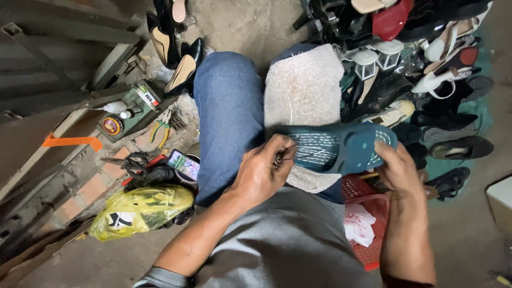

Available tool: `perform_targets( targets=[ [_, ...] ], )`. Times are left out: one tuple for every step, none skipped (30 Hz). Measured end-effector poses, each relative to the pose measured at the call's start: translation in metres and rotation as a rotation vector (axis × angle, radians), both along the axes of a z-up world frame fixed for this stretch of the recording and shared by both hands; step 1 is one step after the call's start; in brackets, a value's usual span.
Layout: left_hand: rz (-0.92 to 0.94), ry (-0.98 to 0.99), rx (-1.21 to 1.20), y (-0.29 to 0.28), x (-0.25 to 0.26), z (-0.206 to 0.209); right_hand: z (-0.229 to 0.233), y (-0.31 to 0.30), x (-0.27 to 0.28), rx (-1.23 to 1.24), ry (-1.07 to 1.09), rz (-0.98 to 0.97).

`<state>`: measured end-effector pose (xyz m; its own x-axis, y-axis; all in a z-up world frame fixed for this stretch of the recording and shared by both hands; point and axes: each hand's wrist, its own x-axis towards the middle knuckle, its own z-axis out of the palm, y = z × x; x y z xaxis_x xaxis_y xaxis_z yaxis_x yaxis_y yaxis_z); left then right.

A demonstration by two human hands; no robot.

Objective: Hand-stitching the sole of a sandal and cleaning shoes with a brush in a repair shop.

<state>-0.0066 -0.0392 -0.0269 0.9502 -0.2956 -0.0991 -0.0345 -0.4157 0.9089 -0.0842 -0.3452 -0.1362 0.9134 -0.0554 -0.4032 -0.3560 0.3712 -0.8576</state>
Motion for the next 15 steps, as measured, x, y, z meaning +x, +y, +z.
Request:
perform_targets(
  targets=[
    [-0.003, 0.005, 0.003, 0.001, -0.002, 0.002, 0.003, 0.013, -0.001, 0.003, 0.005, -0.003],
    [-0.008, -0.008, 0.012, 0.001, -0.001, 0.003, 0.006, 0.024, -0.002, -0.03, 0.003, -0.158],
    [-0.013, -0.021, 0.021, 0.0, 0.001, 0.005, 0.009, 0.035, -0.003, -0.064, 0.001, -0.312],
    [-0.013, -0.02, 0.024, 0.0, 0.004, 0.008, 0.025, 0.051, 0.006, -0.061, 0.003, -0.313],
    [0.014, -0.047, 0.014, 0.001, 0.007, 0.011, 0.04, 0.068, 0.015, -0.128, -0.057, -0.367],
    [0.042, -0.077, 0.007, 0.003, 0.01, 0.014, 0.055, 0.087, 0.025, -0.192, -0.119, -0.421],
    [0.043, -0.078, 0.013, 0.005, 0.011, 0.015, 0.029, 0.084, 0.004, -0.186, -0.119, -0.42],
    [0.049, -0.078, 0.01, 0.007, 0.013, 0.015, 0.004, 0.081, -0.017, -0.771, -0.337, -0.261],
    [0.055, -0.079, 0.007, 0.009, 0.014, 0.016, -0.021, 0.077, -0.038, -1.349, -0.548, -0.066],
    [0.051, -0.08, 0.007, 0.011, 0.013, 0.014, 0.017, 0.094, -0.015, -1.349, -0.546, -0.07],
    [0.062, -0.068, -0.002, 0.013, 0.013, 0.011, 0.055, 0.111, 0.008, -1.106, -0.41, 0.023],
    [0.076, -0.052, -0.011, 0.015, 0.011, 0.008, 0.093, 0.128, 0.03, -0.857, -0.276, 0.117],
    [0.075, -0.05, -0.01, 0.019, 0.009, 0.005, 0.08, 0.131, 0.026, -0.857, -0.275, 0.117],
    [0.113, 0.003, -0.043, 0.024, 0.007, 0.002, 0.067, 0.134, 0.024, -0.962, -0.346, 0.083],
    [0.152, 0.056, -0.076, 0.029, 0.005, -0.001, 0.054, 0.138, 0.022, -1.065, -0.418, 0.049]
  ],
)
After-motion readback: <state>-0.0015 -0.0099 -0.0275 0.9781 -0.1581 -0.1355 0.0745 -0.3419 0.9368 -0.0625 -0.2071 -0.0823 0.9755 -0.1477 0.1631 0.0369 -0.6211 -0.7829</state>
